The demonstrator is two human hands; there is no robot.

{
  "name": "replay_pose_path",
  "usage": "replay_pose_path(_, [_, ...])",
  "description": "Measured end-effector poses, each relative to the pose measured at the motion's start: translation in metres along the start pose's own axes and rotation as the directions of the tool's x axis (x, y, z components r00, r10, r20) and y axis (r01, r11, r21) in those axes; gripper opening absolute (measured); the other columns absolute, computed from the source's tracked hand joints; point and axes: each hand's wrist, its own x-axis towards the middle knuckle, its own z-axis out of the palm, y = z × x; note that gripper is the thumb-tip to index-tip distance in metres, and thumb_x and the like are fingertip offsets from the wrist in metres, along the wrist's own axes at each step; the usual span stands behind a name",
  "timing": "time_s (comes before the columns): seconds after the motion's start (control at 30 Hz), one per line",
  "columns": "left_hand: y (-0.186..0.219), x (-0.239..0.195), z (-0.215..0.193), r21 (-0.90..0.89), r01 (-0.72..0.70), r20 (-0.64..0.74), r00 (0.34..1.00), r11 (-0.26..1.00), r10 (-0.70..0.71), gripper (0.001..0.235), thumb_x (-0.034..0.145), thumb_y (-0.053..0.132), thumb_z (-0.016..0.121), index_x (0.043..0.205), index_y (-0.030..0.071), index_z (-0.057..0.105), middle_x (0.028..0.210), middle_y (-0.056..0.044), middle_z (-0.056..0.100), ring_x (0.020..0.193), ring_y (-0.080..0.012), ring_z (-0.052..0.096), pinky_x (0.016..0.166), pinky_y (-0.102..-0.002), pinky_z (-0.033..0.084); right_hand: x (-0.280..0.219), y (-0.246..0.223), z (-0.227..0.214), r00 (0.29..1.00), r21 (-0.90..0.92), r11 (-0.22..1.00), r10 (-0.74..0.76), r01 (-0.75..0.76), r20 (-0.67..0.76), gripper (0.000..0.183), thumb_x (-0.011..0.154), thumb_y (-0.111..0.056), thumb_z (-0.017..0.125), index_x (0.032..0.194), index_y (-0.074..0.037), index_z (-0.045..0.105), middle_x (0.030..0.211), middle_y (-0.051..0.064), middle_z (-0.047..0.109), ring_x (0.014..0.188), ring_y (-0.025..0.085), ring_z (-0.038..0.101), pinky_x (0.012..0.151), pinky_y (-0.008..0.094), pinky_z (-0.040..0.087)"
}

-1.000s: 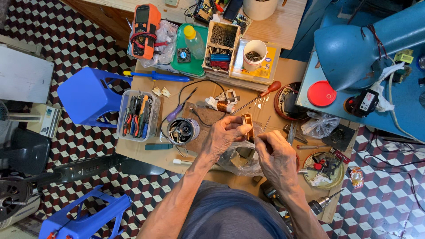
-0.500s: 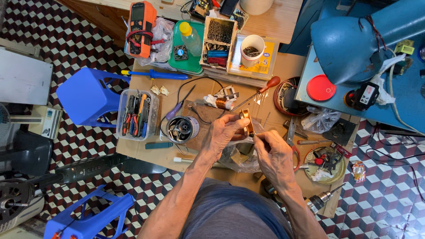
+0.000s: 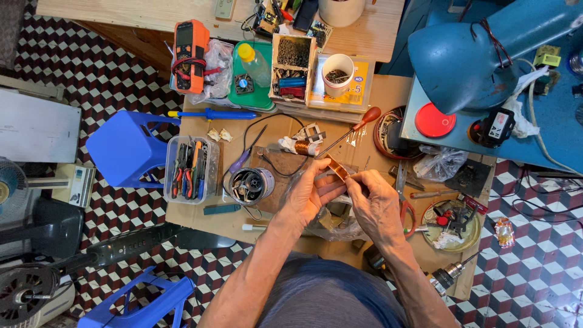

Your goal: The person uses a screwdriver to adjust a small copper-wound electrical component on a cluttered workbench. They repeatedly tighten or loosen a screw on the component while holding it with the other hand, occasionally rotating it to access different sides.

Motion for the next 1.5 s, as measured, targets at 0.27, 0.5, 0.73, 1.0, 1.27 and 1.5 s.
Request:
replay_pose_path(0.27, [-0.002,0.005,-0.004,0.013,0.075,-0.007,0.997,0.997,-0.075,0.043,0.089,0.038,0.071,0.114,0.003,0.065,0.104,-0.017,0.074,0.093,-0.0259,0.073,0.086,-0.038,0.062,-0.002,0.013,-0.003,0.997,0.055,0.996,0.076,-0.077,0.018,0.018,0.095,-0.017,0.068,0.098,0.000,0.072,0.085,0.009,0.067,0.073,0.016,0.062,0.068,0.031,0.051])
replay_pose_path(0.5, [-0.002,-0.003,-0.003,-0.050,0.121,0.002,0.993,0.991,-0.121,0.044,0.091,0.037,0.068,0.114,0.000,0.066,0.104,-0.017,0.074,0.091,-0.0256,0.073,0.086,-0.038,0.062,0.000,0.022,-0.003,0.996,0.056,0.996,0.064,-0.067,0.055,0.019,0.095,-0.019,0.067,0.099,-0.001,0.071,0.085,0.009,0.066,0.075,0.016,0.062,0.070,0.030,0.050])
replay_pose_path(0.73, [0.001,-0.010,0.000,-0.116,0.152,0.049,0.988,0.982,-0.147,0.047,0.095,0.036,0.064,0.114,-0.006,0.064,0.104,-0.019,0.074,0.093,-0.0267,0.073,0.088,-0.039,0.062,0.002,0.038,-0.001,0.984,0.167,0.973,0.141,-0.158,0.109,0.020,0.097,-0.021,0.067,0.100,-0.002,0.072,0.083,0.004,0.063,0.076,0.012,0.058,0.068,0.028,0.049])
replay_pose_path(1.0, [0.009,-0.018,-0.014,-0.175,0.186,0.169,0.973,0.967,-0.157,0.054,0.096,0.038,0.062,0.119,-0.010,0.064,0.103,-0.019,0.073,0.092,-0.0266,0.074,0.088,-0.039,0.063,0.026,0.057,0.006,0.940,0.308,0.925,0.117,-0.221,0.321,0.022,0.097,-0.023,0.066,0.103,-0.003,0.075,0.083,0.000,0.068,0.079,0.007,0.060,0.070,0.025,0.049])
replay_pose_path(1.27, [0.019,-0.031,-0.023,-0.131,0.152,0.217,0.969,0.980,-0.121,0.044,0.099,0.034,0.064,0.123,-0.004,0.065,0.105,-0.020,0.073,0.089,-0.0259,0.074,0.082,-0.037,0.065,0.048,0.050,0.003,0.948,0.239,0.971,-0.087,0.013,0.305,0.018,0.096,-0.018,0.068,0.103,-0.002,0.075,0.085,0.002,0.063,0.081,0.010,0.059,0.073,0.027,0.047])
replay_pose_path(1.5, [0.025,-0.040,-0.024,0.001,0.092,0.308,0.947,0.996,-0.088,0.046,0.099,0.035,0.066,0.128,-0.001,0.064,0.108,-0.018,0.073,0.085,-0.0226,0.073,0.075,-0.033,0.064,0.055,0.032,-0.008,0.948,0.139,0.988,-0.113,0.074,0.298,0.015,0.095,-0.017,0.069,0.100,-0.004,0.075,0.082,0.002,0.059,0.077,0.012,0.057,0.069,0.028,0.047])
